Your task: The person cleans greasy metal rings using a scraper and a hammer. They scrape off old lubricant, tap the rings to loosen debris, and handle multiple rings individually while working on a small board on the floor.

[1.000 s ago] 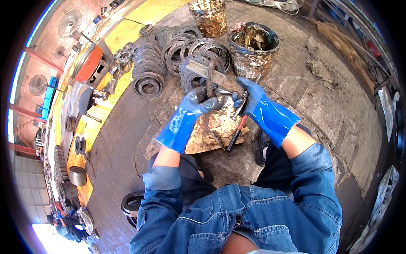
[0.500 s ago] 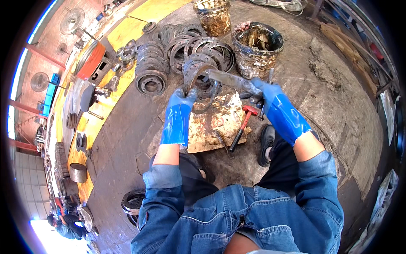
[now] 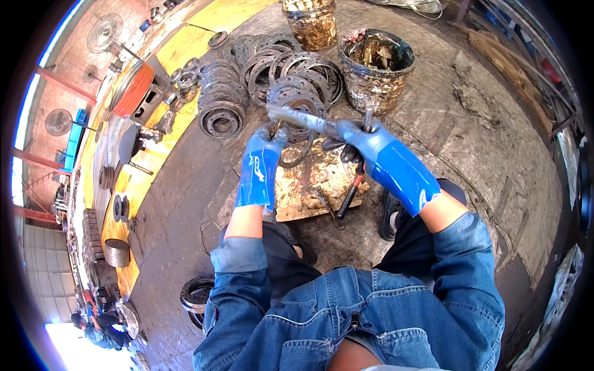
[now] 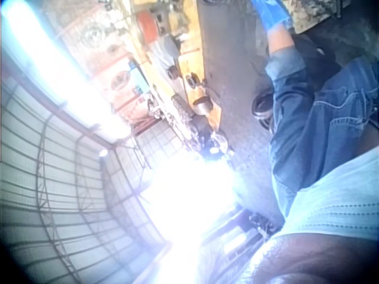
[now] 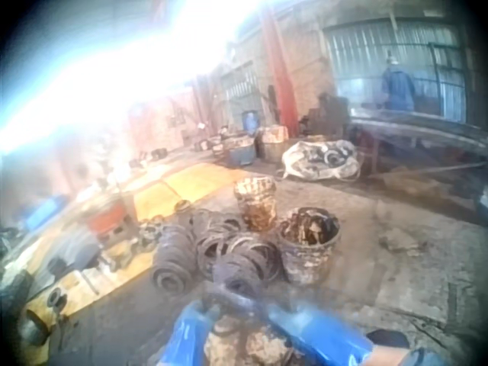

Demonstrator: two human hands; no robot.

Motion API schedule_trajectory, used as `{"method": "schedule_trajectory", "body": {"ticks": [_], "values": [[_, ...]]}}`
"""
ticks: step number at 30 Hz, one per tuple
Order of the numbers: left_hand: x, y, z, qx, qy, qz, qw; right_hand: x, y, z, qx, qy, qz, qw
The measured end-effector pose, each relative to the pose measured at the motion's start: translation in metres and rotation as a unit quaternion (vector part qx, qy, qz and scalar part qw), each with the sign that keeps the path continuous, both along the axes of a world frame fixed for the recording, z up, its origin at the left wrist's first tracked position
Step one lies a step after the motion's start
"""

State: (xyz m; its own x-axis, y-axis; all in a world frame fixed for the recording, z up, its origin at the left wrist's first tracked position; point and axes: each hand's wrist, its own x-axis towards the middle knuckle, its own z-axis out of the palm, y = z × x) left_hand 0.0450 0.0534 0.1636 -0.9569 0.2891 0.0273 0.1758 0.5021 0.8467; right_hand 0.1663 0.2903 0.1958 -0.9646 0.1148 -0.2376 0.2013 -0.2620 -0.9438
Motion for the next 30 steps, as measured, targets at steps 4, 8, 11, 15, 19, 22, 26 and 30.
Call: {"method": "schedule_trajectory", "body": {"ticks": [4, 8, 11, 15, 19, 22, 26, 30], "values": [[-0.012, -0.012, -0.015, 0.002, -0.024, 0.026, 0.999, -0.001, -0.014, 0.011, -0.108, -0.021, -0.043, 0.993], [-0.016, -0.015, -0.017, 0.254, -0.11, 0.067, 0.959, -0.011, 0.02, 0.006, -0.182, -0.126, -0.036, 0.974], [-0.029, -0.021, -0.021, 0.418, -0.209, 0.106, 0.878, 0.001, 0.018, 0.034, -0.189, -0.212, -0.031, 0.958], [-0.05, -0.03, -0.031, 0.483, -0.23, 0.18, 0.826, -0.006, 0.015, 0.003, -0.257, -0.187, 0.061, 0.946], [-0.051, -0.016, -0.033, 0.494, -0.253, 0.127, 0.822, -0.009, 0.007, 0.011, -0.269, -0.217, 0.047, 0.937], [-0.054, -0.019, -0.04, 0.529, -0.248, 0.145, 0.799, -0.012, -0.001, 0.014, -0.278, -0.232, 0.053, 0.931], [-0.063, -0.029, -0.045, 0.512, -0.204, 0.193, 0.812, -0.014, -0.016, 0.021, -0.263, -0.245, 0.033, 0.932], [-0.059, -0.027, -0.033, 0.545, -0.179, 0.129, 0.809, -0.015, -0.005, -0.006, -0.194, -0.191, 0.052, 0.961]]}}
